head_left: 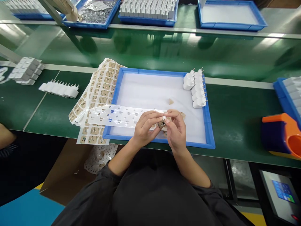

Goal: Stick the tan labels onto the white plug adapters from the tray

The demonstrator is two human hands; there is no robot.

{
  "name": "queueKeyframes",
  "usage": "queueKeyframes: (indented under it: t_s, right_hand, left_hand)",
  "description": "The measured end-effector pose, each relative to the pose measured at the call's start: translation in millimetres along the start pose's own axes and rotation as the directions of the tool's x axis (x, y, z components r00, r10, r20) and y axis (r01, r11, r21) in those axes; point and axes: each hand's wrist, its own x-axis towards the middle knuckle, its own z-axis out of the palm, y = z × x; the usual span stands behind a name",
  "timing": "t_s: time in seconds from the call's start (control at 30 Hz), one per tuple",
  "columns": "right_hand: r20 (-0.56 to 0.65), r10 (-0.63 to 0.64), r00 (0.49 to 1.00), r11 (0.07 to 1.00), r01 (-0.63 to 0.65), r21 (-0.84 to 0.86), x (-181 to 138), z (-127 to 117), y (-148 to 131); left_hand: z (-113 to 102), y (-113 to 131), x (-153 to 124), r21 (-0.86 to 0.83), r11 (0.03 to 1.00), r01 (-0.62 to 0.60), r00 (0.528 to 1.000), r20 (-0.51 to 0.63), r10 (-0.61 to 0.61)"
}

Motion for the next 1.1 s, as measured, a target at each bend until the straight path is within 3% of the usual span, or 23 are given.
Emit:
queueKeyframes:
  t_s: [0.27,0.47,0.57,0.7,0.8,0.87,0.93,1.0,1.03,1.1]
  right_hand:
    - [0.002,-0.017,1.000,1.000,0.018,-0.023,0,0,2]
    - [0.137,-0.006,0.991,0.991,0.025,-0.133,4,-14,-5]
    - [0.173,-0.026,0.985,0.974,0.064,-0.218,11,-22,-14]
    - [0.230,-0.225,0.947,0.852,0.306,-0.425,16,-27,-22]
    - [0.358,-0.354,0.864,0.721,0.496,-0.484,12,-31,-25]
    - [0.457,-0.329,0.826,0.757,0.520,-0.395,7,-38,-25]
    - [0.448,-0.272,0.852,0.840,0.437,-0.321,4,-49,-23]
    - [0.331,-0.201,0.922,0.850,0.333,-0.409,6,-65,-19]
    - [0.271,-0.175,0.947,0.808,0.296,-0.510,9,-74,-16]
    - [0.247,-0.139,0.959,0.632,0.278,-0.724,16,-90,-8]
  left_hand:
    - [-1,1,2,-0.002,1.000,0.020,1.000,-0.007,-0.020]
    - [-3,1,2,-0.070,0.983,0.167,0.986,0.017,-0.166]
    - [-2,0,2,-0.106,0.980,0.168,0.986,0.033,-0.166]
    - [-3,2,3,-0.134,0.980,0.148,0.988,0.065,-0.140]
    - [-4,2,2,-0.164,0.948,0.273,0.961,0.092,-0.261]
    - [-3,-1,1,-0.165,0.911,0.378,0.925,0.090,-0.368]
    - [-1,-3,0,-0.164,0.882,0.442,0.897,0.065,-0.438]
    - [-1,-3,2,-0.171,0.873,0.456,0.889,0.037,-0.457]
    - [-2,-2,3,-0.175,0.880,0.441,0.896,0.028,-0.443]
    - [-11,3,9,-0.152,0.907,0.394,0.918,0.007,-0.397]
